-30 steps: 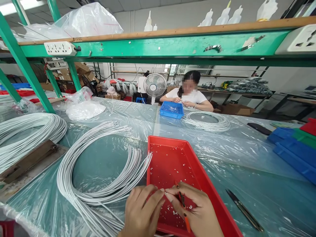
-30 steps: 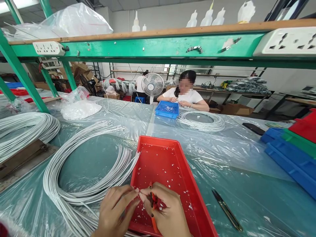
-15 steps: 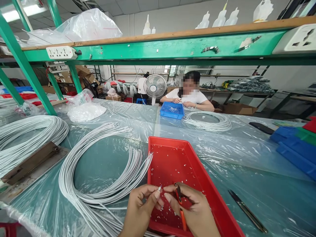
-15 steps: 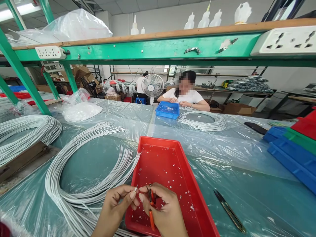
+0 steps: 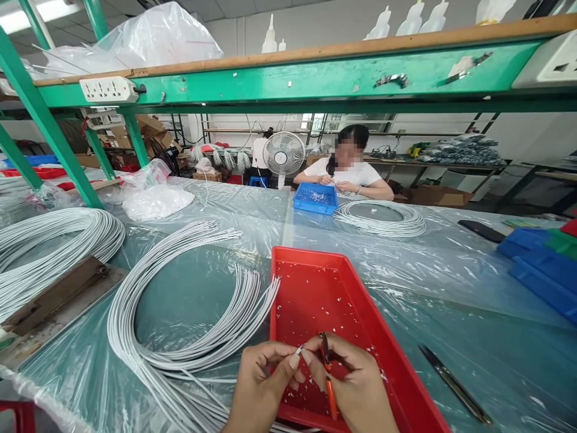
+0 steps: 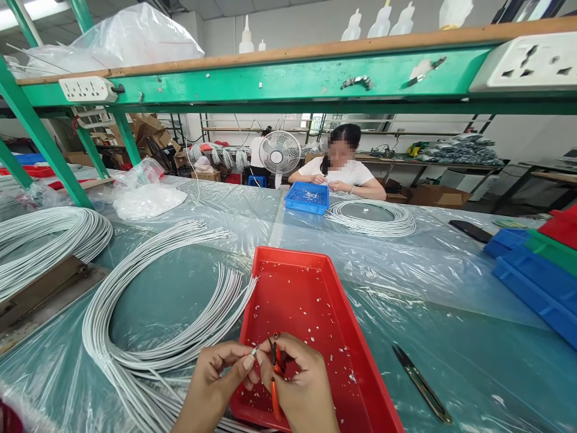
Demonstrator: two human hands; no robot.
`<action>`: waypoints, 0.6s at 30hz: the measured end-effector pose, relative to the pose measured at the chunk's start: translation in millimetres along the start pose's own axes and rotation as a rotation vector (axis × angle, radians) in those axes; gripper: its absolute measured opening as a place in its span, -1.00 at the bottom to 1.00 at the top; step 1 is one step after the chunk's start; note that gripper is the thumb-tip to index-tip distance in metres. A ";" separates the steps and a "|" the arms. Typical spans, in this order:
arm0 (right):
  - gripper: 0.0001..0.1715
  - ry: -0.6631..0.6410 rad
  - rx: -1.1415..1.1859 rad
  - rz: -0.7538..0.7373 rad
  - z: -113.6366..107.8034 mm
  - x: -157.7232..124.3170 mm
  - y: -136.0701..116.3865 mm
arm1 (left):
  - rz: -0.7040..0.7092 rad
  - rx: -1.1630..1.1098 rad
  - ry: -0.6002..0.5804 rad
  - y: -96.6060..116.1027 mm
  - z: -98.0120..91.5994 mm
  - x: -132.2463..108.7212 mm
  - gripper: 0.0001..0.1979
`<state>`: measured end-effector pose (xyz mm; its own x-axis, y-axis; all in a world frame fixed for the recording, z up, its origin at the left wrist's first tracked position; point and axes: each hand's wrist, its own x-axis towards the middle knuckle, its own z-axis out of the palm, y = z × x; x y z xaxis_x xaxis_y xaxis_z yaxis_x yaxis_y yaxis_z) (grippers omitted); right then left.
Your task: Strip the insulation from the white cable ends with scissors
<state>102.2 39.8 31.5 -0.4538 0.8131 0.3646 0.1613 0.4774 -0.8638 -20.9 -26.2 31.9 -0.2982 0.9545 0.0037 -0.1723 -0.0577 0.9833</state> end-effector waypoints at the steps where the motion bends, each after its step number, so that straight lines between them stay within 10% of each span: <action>1: -0.92 0.006 -0.006 0.002 0.4 -0.4 0.2 | 0.000 -0.003 0.003 -0.7 0.5 -0.2 -0.73; 18: -0.87 0.097 -0.166 -0.196 6.2 -4.9 -4.3 | 0.094 0.033 0.067 -11.7 5.4 -3.1 -0.79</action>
<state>98.3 31.7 31.3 -0.4062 0.7238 0.5578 0.2238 0.6706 -0.7073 -12.9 -26.9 21.4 -0.3742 0.9235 0.0845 -0.1105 -0.1349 0.9847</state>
